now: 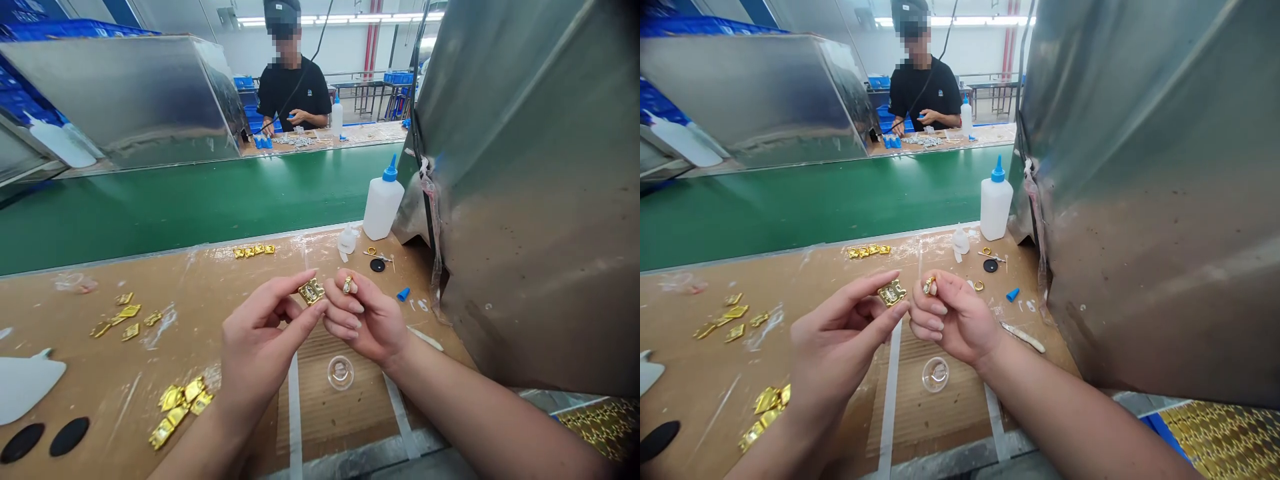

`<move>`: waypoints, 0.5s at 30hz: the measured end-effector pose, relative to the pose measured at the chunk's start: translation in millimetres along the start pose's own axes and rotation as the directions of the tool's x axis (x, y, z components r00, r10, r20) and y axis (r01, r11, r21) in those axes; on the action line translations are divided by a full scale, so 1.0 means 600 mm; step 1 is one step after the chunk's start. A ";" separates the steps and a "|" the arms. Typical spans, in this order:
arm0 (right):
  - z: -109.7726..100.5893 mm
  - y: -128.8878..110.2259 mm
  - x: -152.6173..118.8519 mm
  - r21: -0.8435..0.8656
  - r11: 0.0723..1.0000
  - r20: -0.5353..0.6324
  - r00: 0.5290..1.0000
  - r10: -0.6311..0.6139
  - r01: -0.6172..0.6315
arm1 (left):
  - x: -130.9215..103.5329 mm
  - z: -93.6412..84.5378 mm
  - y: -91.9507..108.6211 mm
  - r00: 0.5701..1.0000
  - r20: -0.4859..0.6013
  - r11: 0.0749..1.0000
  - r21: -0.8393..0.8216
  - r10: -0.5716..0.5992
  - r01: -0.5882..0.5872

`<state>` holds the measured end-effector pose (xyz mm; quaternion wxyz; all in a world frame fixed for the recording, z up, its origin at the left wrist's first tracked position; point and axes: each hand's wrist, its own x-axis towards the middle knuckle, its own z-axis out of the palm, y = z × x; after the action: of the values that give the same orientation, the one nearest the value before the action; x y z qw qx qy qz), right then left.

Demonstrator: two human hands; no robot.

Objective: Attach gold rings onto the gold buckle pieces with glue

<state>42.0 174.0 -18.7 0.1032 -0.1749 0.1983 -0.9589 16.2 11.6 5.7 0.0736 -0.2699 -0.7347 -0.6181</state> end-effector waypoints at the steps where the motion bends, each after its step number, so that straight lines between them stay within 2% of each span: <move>1: 0.000 0.000 0.000 0.016 1.000 0.012 1.000 0.012 -0.012 | 0.000 0.000 0.000 1.000 0.002 1.000 0.001 -0.001 0.001; 5: -0.001 -0.002 -0.001 0.034 0.999 0.062 0.997 0.041 -0.043 | -0.001 0.000 -0.001 0.999 0.024 0.999 -0.037 -0.037 0.038; 9: 0.000 -0.004 -0.001 0.037 0.998 0.085 0.996 0.039 -0.043 | 0.003 0.001 -0.001 0.987 0.102 0.972 -0.189 -0.123 0.141; 12: 0.001 -0.005 -0.001 0.013 0.999 0.085 0.995 0.044 -0.045 | 0.007 0.000 -0.001 0.971 0.149 0.937 -0.268 -0.188 0.222; 15: 0.002 -0.007 -0.002 -0.060 0.998 0.041 0.999 0.007 -0.005 | 0.011 -0.002 -0.003 0.967 0.141 0.939 -0.244 -0.213 0.242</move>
<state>43.1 177.6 -16.1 0.1050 -0.1972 0.2253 -0.9483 9.8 12.1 7.4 -0.0757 -0.2247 -0.6769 -0.6968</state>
